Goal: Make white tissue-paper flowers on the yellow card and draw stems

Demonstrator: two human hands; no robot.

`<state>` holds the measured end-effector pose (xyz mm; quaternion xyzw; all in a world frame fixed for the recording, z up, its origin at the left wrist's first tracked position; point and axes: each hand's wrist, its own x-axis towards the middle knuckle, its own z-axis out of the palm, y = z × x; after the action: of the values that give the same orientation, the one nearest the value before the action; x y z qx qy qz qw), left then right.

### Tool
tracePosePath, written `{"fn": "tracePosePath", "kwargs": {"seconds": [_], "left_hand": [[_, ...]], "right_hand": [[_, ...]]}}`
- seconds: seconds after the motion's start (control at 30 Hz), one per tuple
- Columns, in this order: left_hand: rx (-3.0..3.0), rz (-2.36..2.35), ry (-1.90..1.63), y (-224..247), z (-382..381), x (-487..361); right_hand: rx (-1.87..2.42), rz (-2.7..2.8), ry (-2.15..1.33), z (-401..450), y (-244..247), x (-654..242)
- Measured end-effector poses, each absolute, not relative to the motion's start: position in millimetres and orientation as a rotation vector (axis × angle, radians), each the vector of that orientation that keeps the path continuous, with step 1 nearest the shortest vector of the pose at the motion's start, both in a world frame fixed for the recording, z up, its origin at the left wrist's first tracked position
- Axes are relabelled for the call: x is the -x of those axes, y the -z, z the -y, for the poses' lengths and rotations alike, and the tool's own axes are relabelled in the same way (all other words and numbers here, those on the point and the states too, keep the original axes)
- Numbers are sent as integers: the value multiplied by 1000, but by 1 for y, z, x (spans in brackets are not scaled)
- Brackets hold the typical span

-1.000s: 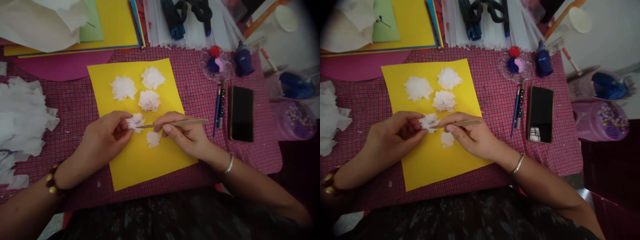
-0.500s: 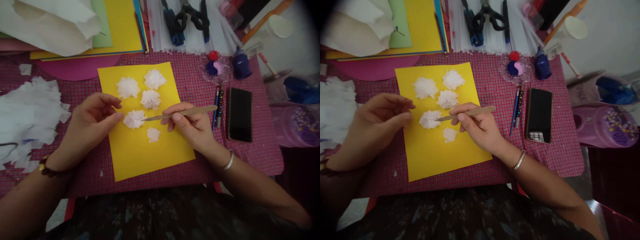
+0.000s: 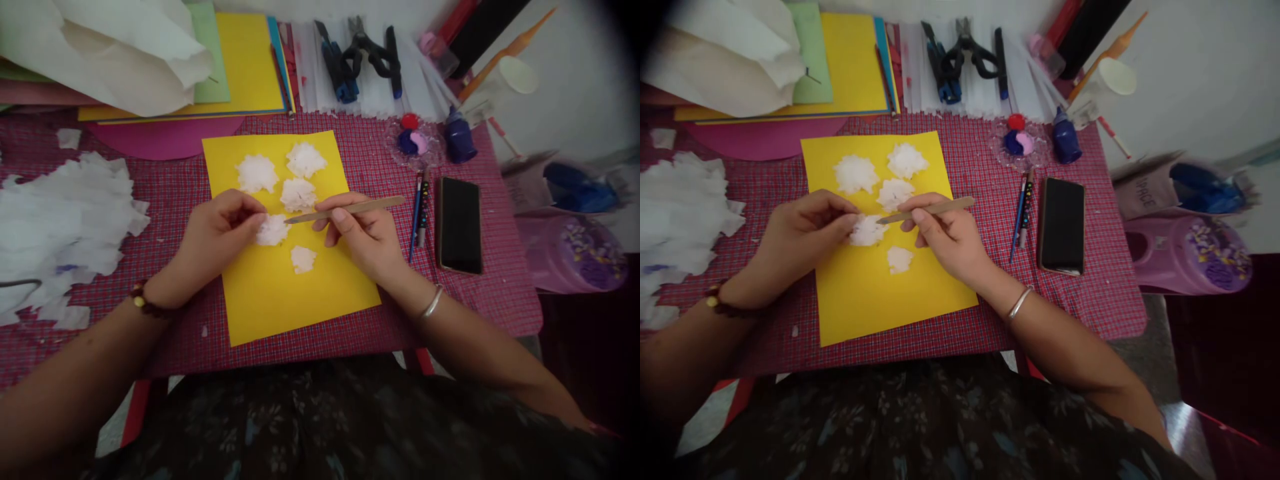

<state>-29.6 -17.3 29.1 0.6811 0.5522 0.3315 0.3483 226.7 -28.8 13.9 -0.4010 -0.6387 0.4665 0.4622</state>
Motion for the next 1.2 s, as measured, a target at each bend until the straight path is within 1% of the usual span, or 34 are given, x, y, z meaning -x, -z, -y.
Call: {"fn": "tracePosePath", "kwargs": {"seconds": [0.1, 0.3, 0.43, 0.57, 0.63, 0.73, 0.87, 0.93, 1.07, 1.2], "left_hand": [[-1578, -1491, -881, -37, 19, 44], [-1772, -1461, -593, -37, 26, 55], [-1838, -1409, -655, -33, 31, 38], [-2046, -1451, -839, -40, 34, 37], [-2136, -1452, -870, -46, 33, 41], [-2256, -1369, -783, -48, 25, 39], [-2444, -1230, -662, -38, 3, 22], [-2445, -1172, -646, -38, -6, 15], [-2291, -1204, -741, -62, -6, 21], [-2262, -1464, -677, -85, 14, 54]], "right_hand": [[942, 1551, -1061, 31, -15, -229], [903, 1749, -887, 38, -13, -227], [858, 1827, -818, 41, -14, -225], [907, 1707, -877, 38, -11, -226], [922, 1647, -944, 35, -9, -227], [923, 1610, -1020, 31, -8, -227], [883, 1586, -1072, 28, -9, -228], [871, 1535, -1081, 27, -10, -230], [903, 1426, -1037, 29, -14, -231], [872, 1393, -984, 36, -17, -229]]}}
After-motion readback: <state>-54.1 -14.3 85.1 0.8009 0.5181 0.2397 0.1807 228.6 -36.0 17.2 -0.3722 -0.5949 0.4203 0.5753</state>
